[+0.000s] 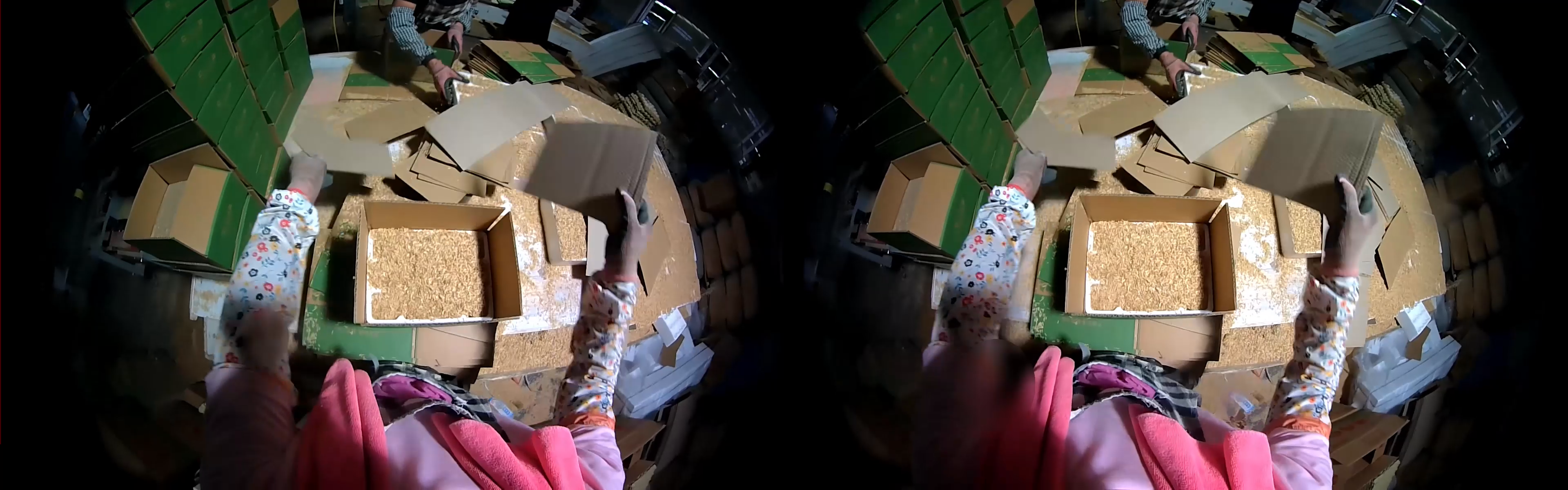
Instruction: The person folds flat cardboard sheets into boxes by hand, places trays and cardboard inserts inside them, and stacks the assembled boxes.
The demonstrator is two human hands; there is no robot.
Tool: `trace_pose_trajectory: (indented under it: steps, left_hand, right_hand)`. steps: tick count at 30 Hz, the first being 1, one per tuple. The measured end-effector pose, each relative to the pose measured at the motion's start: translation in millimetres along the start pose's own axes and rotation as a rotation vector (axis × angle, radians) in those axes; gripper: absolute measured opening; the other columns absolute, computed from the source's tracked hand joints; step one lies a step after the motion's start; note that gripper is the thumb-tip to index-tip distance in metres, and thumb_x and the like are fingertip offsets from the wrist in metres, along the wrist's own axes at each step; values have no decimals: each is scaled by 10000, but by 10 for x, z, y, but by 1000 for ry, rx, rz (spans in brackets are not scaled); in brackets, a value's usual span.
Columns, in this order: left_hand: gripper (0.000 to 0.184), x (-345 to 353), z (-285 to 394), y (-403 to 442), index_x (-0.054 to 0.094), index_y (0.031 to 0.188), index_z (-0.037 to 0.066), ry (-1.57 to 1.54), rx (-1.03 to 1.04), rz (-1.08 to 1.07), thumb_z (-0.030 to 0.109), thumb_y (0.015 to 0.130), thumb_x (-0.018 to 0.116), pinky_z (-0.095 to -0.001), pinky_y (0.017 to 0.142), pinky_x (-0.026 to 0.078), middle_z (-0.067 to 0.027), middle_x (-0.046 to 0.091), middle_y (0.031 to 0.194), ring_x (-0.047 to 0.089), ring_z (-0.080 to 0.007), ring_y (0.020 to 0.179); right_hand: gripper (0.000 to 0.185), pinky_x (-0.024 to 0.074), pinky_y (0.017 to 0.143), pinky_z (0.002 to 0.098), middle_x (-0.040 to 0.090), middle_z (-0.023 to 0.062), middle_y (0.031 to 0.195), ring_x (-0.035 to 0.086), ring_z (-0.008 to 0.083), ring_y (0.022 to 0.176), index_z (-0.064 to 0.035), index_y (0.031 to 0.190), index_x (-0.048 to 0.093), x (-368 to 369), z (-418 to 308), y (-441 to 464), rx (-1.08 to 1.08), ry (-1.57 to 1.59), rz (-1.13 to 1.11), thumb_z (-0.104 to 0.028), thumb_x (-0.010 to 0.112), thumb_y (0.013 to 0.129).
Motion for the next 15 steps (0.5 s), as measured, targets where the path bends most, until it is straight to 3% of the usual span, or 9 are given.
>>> trace_pose_trajectory:
  steps: [3, 5, 6, 8, 10, 11, 12, 14, 15]
  left_hand:
    - [650, 20, 373, -454, 306, 1273, 12, 993, 96, -99, 325, 791, 610, -387, 925, 362, -251, 372, 1235, 378, -360, 1136]
    - [711, 287, 836, -847, 289, 1326, 25, 996, 540, -82, 360, 789, 612, -399, 994, 347, -270, 372, 1302, 375, -387, 1213]
    - [660, 426, 1048, -1063, 339, 1304, 25, 939, 788, -101, 344, 792, 607, -398, 975, 371, -258, 438, 1258, 435, -387, 1164]
    - [606, 612, 1423, -1691, 384, 1286, 32, 790, 785, -672, 334, 804, 593, -417, 972, 372, -234, 488, 1211, 444, -351, 1165]
    - [562, 777, 1233, -1972, 414, 1285, 72, 1068, 620, -1161, 325, 810, 577, -403, 941, 403, -212, 515, 1184, 490, -359, 1110]
    - [562, 767, 1104, -2115, 436, 1271, 69, 1227, 650, -1239, 330, 797, 588, -396, 922, 420, -209, 523, 1177, 516, -357, 1076]
    - [561, 705, 879, -2261, 459, 1256, 65, 1379, 672, -1306, 335, 784, 600, -389, 903, 437, -206, 531, 1171, 542, -356, 1042]
    - [634, 569, 48, -2219, 450, 1266, 48, 1412, 895, -1313, 365, 748, 633, -388, 879, 457, -198, 535, 1172, 550, -341, 1044]
    - [681, 625, 198, -2422, 416, 1288, 38, 1641, 746, -1309, 369, 738, 644, -382, 882, 456, -196, 534, 1177, 536, -332, 1069]
  right_hand:
    - [121, 404, 459, 278, 573, 64, 561, 507, 157, 474, 6, 720, 572, 360, -198, -531, -1, -840, -490, -83, 605, 795]
    - [276, 453, 565, 405, 561, 211, 610, 561, 326, 549, 30, 755, 581, 791, 113, -1093, -115, -1017, -910, -240, 636, 735]
    - [301, 474, 649, 408, 589, 217, 660, 590, 355, 634, 23, 784, 604, 1007, 353, -1380, 246, -992, -1070, -274, 611, 741]
    - [326, 497, 683, 377, 643, 191, 731, 623, 322, 683, 28, 781, 631, 1255, 1074, -1903, 217, -989, -1085, -295, 613, 748]
    - [409, 484, 757, 375, 655, 198, 863, 630, 294, 815, 38, 863, 641, 1495, 1006, -2033, 873, -779, -1213, -356, 627, 754]
    - [497, 453, 836, 367, 628, 227, 977, 603, 267, 936, 41, 938, 635, 1452, 1222, -2057, 944, -565, -1433, -420, 645, 754]
    - [539, 456, 837, 340, 623, 234, 983, 612, 252, 917, 10, 1034, 609, 1385, 1131, -2045, 424, -631, -1446, -458, 632, 766]
    - [615, 404, 921, 408, 565, 239, 1123, 539, 296, 1077, -32, 1177, 530, 1252, 507, -1849, 314, -943, -1523, -493, 602, 776]
    - [638, 351, 962, 460, 506, 233, 1205, 453, 335, 1158, -52, 1233, 478, 1153, 504, -1752, -122, -1243, -1372, -493, 582, 784]
Point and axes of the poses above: each hand's wrist, its own y-axis towards the middle knuckle, its own x-axis out of the palm, z = x × y, the point moved 2 cm from there along y, towards the middle knuckle
